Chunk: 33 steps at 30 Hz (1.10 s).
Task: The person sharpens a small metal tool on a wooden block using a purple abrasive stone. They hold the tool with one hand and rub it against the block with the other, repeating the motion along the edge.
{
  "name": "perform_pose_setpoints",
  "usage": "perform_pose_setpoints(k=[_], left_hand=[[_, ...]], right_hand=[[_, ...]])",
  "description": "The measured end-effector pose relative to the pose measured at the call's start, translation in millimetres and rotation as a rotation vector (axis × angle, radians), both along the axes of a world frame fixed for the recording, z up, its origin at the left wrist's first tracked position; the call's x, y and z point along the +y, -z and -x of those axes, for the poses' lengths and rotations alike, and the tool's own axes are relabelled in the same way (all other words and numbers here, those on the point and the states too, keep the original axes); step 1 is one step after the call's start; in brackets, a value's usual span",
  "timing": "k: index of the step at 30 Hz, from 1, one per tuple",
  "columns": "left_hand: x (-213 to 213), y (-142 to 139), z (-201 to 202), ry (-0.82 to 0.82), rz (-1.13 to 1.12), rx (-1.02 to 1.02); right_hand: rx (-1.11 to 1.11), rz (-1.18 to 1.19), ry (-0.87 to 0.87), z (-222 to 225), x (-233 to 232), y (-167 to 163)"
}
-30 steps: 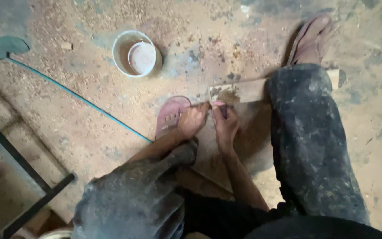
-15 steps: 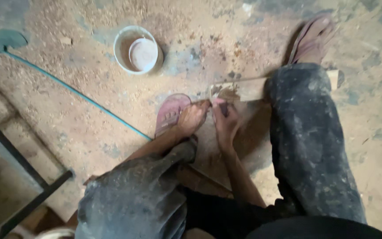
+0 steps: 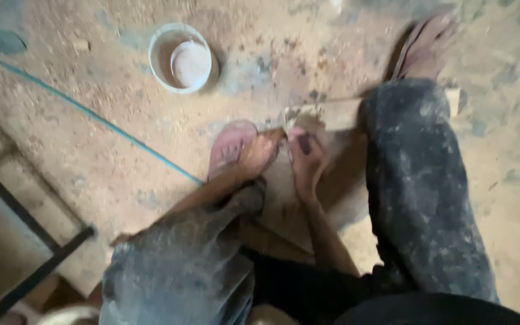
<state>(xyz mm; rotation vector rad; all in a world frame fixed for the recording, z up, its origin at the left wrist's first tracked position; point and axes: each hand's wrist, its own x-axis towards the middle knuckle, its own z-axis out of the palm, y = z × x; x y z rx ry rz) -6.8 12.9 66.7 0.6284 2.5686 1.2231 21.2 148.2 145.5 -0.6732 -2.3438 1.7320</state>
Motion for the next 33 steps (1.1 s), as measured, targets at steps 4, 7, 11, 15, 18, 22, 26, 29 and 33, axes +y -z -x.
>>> perform_pose_setpoints(k=[4, 7, 11, 15, 18, 22, 26, 29, 33], left_hand=[[-0.4, -7.3, 1.9, -0.015, 0.018, -0.021], [-0.9, -8.4, 1.9, 0.000, -0.031, 0.035], [0.1, -5.1, -0.1, -0.041, 0.010, 0.124], [1.0, -3.1, 0.4, -0.019, 0.058, 0.122], [0.5, -4.6, 2.9, -0.016, 0.064, 0.119], [-1.2, -7.7, 5.4, -0.008, 0.068, 0.088], [-1.1, -8.7, 5.8, -0.004, 0.067, 0.070], [-0.2, -11.0, 3.9, -0.006, 0.082, 0.072], [-0.2, -16.8, 4.8, 0.006, 0.079, 0.065]], right_hand=[[-0.097, -0.067, 0.038, -0.6, 1.7, 9.1], [-0.064, -0.070, 0.043, -2.0, 2.9, 15.4], [0.002, -0.035, 0.063, -0.9, 3.6, 20.6], [-0.022, -0.116, 0.060, -2.3, 2.6, 23.1], [0.032, 0.154, 0.046, -4.8, 2.5, 25.8], [-0.042, 0.208, 0.075, -6.3, 4.0, 32.1], [-0.032, 0.075, 0.083, -5.2, 4.6, 40.1], [-0.100, 0.177, 0.173, -3.8, 4.8, 43.3], [0.167, -0.424, 0.120, 3.7, 5.9, 43.0]])
